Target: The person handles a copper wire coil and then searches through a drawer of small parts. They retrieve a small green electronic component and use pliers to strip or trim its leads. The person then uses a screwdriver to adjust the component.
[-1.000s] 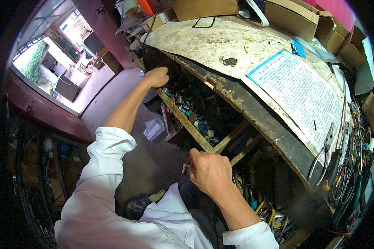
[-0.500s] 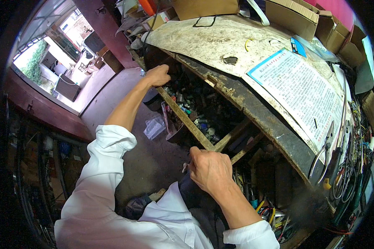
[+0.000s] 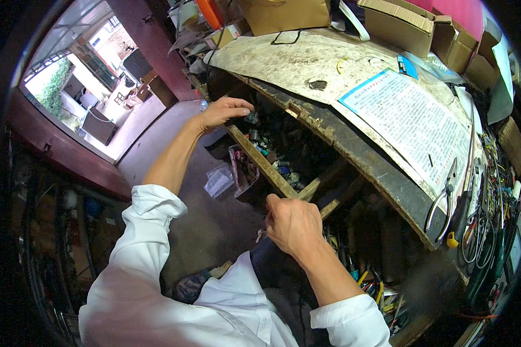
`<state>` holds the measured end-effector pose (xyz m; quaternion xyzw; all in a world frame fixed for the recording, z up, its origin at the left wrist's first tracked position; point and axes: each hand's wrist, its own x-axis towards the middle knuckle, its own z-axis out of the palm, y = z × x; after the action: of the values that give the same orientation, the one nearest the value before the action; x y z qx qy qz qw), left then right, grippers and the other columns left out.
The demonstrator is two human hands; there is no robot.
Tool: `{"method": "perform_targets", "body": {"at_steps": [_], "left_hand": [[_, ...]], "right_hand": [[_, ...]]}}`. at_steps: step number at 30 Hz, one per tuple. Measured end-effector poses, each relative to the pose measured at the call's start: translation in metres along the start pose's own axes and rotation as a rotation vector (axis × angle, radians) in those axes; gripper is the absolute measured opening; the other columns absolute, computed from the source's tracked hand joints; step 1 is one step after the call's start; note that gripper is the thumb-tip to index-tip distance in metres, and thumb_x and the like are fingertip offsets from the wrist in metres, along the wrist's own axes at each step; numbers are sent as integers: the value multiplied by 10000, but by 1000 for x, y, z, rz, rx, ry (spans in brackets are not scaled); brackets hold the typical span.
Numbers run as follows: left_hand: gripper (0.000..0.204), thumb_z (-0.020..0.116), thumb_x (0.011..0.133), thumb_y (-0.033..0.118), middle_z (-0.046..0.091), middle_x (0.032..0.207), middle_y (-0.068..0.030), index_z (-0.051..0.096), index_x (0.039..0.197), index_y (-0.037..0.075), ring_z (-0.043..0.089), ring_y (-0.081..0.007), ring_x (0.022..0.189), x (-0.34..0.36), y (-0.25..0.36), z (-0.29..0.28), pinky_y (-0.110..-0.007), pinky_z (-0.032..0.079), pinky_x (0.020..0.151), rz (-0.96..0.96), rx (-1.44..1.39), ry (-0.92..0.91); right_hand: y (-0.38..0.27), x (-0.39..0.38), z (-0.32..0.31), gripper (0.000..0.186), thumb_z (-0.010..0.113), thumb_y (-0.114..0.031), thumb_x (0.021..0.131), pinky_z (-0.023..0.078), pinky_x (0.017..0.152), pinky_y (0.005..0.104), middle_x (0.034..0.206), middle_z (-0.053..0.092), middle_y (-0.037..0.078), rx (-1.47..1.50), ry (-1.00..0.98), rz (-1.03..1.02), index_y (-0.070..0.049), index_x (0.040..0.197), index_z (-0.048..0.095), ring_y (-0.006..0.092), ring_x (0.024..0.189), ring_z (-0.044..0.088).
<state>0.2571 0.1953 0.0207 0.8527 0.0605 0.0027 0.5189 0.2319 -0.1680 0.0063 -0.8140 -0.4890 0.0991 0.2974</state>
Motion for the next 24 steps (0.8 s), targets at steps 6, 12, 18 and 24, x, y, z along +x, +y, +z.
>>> {"method": "perform_targets", "body": {"at_steps": [6,12,18,24], "left_hand": [[309,623,990,125,759,1118,-91,700,1251,-19,698,-143,1021,-21,28,20,-278,525,956,-11,-276,-79],[327,561,972,90,763,1110,-128,699,1246,-22,712,-159,997,-31,34,30,-293,542,949,-24,-341,-60],[339,574,975,138,723,1073,-52,684,1262,-6,678,-126,938,-32,31,35,-296,511,936,5,-315,-17],[281,690,965,131,718,1039,-38,670,1217,6,678,-106,893,-37,33,51,-261,537,848,-20,-407,119]], "right_hand": [[-1,0,-2,150,639,-110,781,562,672,471,756,706,153,-16,-24,20,-69,911,700,386,741,696],[-2,-2,-2,154,635,-115,785,563,691,480,766,705,166,-18,-16,22,-70,915,703,392,755,695],[-2,-1,-2,149,633,-114,786,560,693,484,770,704,173,-18,-16,11,-64,907,705,398,768,693],[-4,-1,-4,156,631,-118,796,560,699,484,778,706,175,-24,-38,31,-66,923,706,398,775,693]]}}
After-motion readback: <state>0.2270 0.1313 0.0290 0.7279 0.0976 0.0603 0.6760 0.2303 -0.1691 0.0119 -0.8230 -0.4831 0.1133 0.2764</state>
